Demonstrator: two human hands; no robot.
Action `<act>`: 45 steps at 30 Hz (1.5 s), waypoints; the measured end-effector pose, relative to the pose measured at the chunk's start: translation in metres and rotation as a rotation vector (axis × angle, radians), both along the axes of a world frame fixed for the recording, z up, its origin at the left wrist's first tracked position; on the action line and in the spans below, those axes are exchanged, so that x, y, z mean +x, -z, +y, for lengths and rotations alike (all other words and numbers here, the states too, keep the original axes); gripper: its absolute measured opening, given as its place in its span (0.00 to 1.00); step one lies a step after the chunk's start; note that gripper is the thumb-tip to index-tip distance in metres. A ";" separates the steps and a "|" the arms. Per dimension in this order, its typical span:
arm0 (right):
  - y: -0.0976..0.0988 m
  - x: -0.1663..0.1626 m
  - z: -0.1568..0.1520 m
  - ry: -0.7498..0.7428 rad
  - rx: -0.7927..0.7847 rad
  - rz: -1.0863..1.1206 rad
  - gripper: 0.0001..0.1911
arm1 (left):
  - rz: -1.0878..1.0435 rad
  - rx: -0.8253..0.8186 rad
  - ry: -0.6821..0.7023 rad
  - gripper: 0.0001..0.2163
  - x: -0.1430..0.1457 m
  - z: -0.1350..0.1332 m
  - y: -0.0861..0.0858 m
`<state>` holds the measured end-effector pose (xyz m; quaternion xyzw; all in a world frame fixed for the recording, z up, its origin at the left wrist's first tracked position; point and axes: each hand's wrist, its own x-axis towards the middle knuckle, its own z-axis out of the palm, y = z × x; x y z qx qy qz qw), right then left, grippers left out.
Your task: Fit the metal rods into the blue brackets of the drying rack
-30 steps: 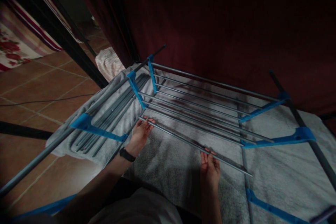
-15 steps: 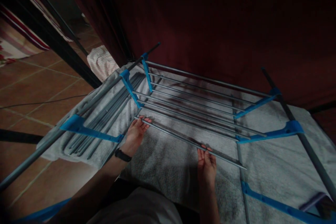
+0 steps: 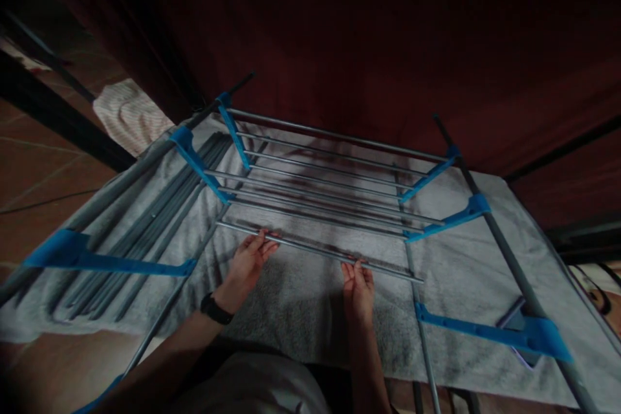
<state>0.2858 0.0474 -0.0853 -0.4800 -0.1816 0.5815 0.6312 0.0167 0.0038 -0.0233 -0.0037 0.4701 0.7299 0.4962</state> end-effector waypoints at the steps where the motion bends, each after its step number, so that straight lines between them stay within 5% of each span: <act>1: 0.000 -0.001 0.000 0.007 -0.005 0.004 0.28 | -0.005 0.001 0.022 0.16 0.006 0.000 0.000; 10: -0.005 -0.009 0.002 0.030 -0.027 0.092 0.28 | 0.025 -0.029 0.101 0.19 0.025 -0.001 -0.005; 26: -0.009 -0.013 0.006 0.038 0.003 0.156 0.24 | 0.051 -0.129 -0.070 0.17 -0.027 0.007 -0.024; 45: -0.010 -0.015 0.007 0.034 -0.009 0.166 0.25 | 0.044 -0.175 0.039 0.19 -0.001 0.007 -0.022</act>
